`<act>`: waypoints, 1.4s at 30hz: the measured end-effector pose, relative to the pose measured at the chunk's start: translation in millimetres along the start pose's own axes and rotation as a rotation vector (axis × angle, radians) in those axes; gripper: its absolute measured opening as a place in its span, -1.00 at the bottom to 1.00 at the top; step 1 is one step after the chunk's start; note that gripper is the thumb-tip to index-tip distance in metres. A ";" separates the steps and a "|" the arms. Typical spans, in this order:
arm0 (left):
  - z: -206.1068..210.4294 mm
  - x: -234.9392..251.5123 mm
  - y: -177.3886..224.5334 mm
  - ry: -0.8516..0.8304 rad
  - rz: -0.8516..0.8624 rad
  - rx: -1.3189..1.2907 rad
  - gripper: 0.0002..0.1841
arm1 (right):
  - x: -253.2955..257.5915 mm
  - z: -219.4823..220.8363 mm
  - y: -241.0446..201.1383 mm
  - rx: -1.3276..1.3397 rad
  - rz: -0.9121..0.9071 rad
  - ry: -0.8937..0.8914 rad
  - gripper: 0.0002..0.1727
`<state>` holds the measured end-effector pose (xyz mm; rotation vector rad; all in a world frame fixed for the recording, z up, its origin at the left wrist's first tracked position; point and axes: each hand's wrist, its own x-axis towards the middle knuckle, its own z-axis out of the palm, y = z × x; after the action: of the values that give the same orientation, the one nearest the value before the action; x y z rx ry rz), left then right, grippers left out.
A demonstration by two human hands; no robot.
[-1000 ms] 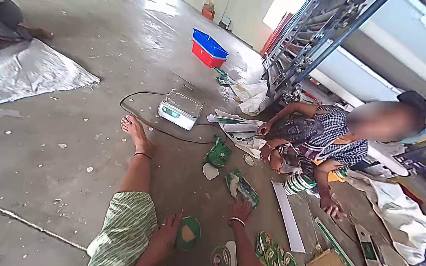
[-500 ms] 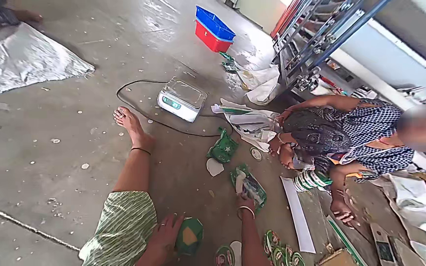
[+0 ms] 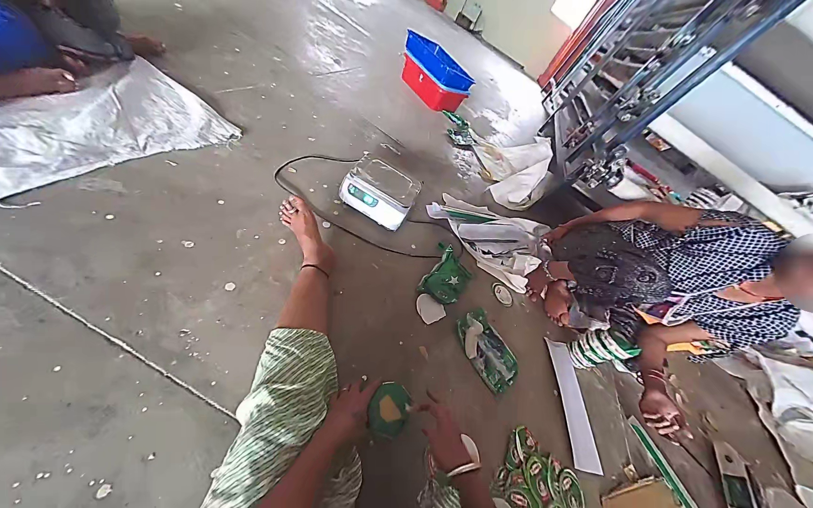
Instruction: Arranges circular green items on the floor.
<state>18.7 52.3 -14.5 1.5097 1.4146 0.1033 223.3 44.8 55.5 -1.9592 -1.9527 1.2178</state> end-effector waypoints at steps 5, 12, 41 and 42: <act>2.1 -0.5 -0.8 0.030 0.006 -0.044 0.00 | -6.4 56.9 -45.0 -0.606 0.002 -0.007 -0.56; 1.0 -1.2 -1.0 0.054 0.001 -0.049 -0.16 | -8.0 85.9 -20.3 -0.695 -0.336 0.287 -0.55; 7.1 1.3 -6.7 0.071 0.008 -0.065 -0.13 | -17.4 84.1 15.8 -0.998 -0.573 0.477 -0.23; 7.1 2.5 -7.1 0.074 0.012 -0.068 -0.11 | -14.8 79.8 12.6 -0.967 -0.558 0.491 -0.26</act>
<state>19.2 48.5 -24.2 1.4718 1.4459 0.2146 187.9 -5.5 1.2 -1.5029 -2.7089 -0.3997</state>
